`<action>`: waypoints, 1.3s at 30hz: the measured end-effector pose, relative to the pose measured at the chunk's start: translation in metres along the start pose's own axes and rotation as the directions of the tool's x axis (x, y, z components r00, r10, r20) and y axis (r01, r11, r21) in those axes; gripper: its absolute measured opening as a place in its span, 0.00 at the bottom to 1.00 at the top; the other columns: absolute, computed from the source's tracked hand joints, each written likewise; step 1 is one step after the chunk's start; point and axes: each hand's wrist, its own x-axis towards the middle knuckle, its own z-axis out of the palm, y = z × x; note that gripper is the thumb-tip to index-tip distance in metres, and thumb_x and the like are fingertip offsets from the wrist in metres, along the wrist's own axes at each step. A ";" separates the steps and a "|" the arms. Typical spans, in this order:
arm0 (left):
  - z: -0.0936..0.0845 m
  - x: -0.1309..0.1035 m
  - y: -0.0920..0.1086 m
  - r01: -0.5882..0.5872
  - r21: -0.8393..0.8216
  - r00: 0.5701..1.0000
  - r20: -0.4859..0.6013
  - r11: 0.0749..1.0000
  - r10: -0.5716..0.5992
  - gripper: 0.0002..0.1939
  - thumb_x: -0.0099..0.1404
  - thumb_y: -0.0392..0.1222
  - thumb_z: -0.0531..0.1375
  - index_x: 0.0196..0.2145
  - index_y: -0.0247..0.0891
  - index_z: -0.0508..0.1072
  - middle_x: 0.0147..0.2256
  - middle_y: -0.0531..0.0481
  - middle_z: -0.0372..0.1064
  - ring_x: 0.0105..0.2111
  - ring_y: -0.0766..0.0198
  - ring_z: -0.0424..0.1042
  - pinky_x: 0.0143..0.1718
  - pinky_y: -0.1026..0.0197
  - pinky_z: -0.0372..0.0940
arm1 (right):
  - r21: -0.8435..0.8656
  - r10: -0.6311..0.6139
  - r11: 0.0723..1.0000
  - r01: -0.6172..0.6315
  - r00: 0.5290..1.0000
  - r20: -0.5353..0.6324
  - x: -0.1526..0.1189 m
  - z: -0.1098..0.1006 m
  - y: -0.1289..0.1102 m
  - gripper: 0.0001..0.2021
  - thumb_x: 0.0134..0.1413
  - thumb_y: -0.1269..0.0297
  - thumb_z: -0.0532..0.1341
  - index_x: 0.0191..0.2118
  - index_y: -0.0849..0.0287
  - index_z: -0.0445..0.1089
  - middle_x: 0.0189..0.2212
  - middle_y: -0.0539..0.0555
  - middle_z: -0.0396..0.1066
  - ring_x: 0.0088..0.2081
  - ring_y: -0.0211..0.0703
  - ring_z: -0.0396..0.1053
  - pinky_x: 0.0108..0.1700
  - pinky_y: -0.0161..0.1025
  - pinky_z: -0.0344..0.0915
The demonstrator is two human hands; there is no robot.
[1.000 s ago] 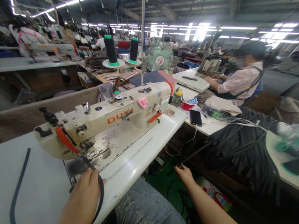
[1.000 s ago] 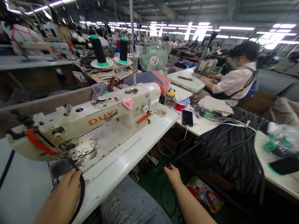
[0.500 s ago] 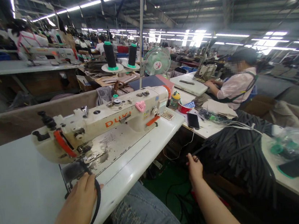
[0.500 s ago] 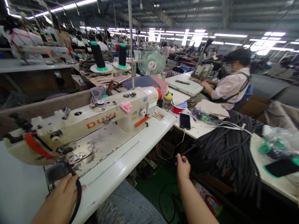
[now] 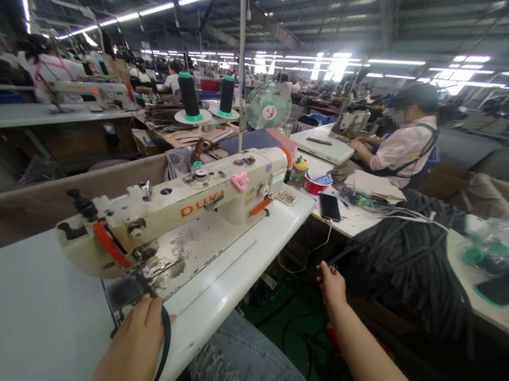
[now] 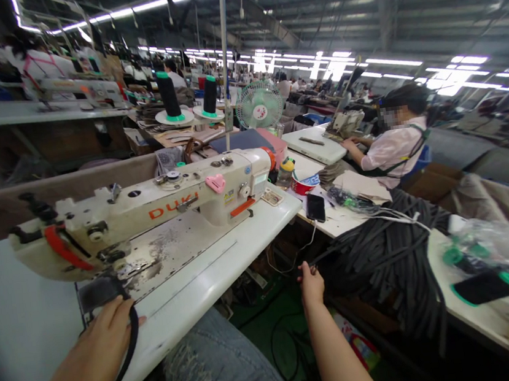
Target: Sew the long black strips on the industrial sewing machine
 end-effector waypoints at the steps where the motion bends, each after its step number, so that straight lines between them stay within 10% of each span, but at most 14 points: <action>1: 0.001 0.000 0.001 0.007 -0.016 1.000 0.005 1.000 -0.007 0.24 0.73 0.45 0.46 0.53 0.26 0.71 0.55 0.27 0.67 0.56 0.41 0.69 0.58 0.42 0.67 | -0.010 -0.011 1.000 0.011 0.999 0.039 -0.009 0.005 0.002 0.24 0.58 0.40 0.62 0.37 0.61 0.72 0.16 0.42 0.62 0.14 0.30 0.52 0.18 0.32 0.50; 5: 0.003 0.001 0.001 0.061 -0.048 0.998 0.017 0.997 -0.060 0.22 0.73 0.45 0.46 0.53 0.28 0.71 0.55 0.29 0.67 0.56 0.42 0.69 0.59 0.41 0.66 | -0.055 -0.056 0.996 0.068 0.980 0.191 -0.045 0.021 0.006 0.29 0.42 0.35 0.68 0.31 0.63 0.75 0.15 0.48 0.66 0.13 0.33 0.53 0.18 0.35 0.49; 15: -0.020 0.014 0.024 0.100 0.049 0.991 0.086 0.994 -0.104 0.16 0.70 0.31 0.51 0.52 0.31 0.72 0.55 0.34 0.68 0.58 0.48 0.69 0.62 0.45 0.64 | -0.082 -0.331 0.915 0.394 0.853 0.404 -0.073 0.030 -0.080 0.29 0.47 0.33 0.64 0.36 0.59 0.78 0.27 0.53 0.74 0.32 0.46 0.70 0.38 0.39 0.65; 21: -0.024 0.021 0.032 0.116 0.157 0.989 0.075 0.981 -0.129 0.18 0.67 0.25 0.53 0.54 0.26 0.70 0.55 0.31 0.69 0.58 0.48 0.71 0.64 0.46 0.63 | -0.025 -0.453 0.815 0.579 0.663 0.596 -0.104 0.049 -0.095 0.27 0.48 0.35 0.66 0.38 0.57 0.77 0.31 0.54 0.76 0.33 0.46 0.71 0.38 0.38 0.69; 30: -0.012 0.019 0.015 0.077 0.175 0.996 -0.046 0.982 -0.070 0.21 0.69 0.26 0.50 0.58 0.26 0.68 0.54 0.32 0.71 0.58 0.50 0.70 0.64 0.48 0.62 | 0.067 -0.365 0.675 0.735 0.254 0.896 -0.136 0.075 -0.103 0.25 0.53 0.42 0.65 0.48 0.57 0.78 0.25 0.50 0.74 0.27 0.42 0.73 0.33 0.32 0.71; 39: -0.021 0.019 0.017 0.056 0.159 0.998 -0.051 0.986 -0.048 0.18 0.72 0.30 0.52 0.56 0.26 0.70 0.53 0.33 0.72 0.58 0.52 0.70 0.64 0.52 0.61 | 0.010 -0.365 0.599 0.801 0.262 0.894 -0.155 0.125 -0.110 0.34 0.53 0.39 0.60 0.54 0.62 0.77 0.39 0.59 0.80 0.42 0.52 0.78 0.50 0.40 0.73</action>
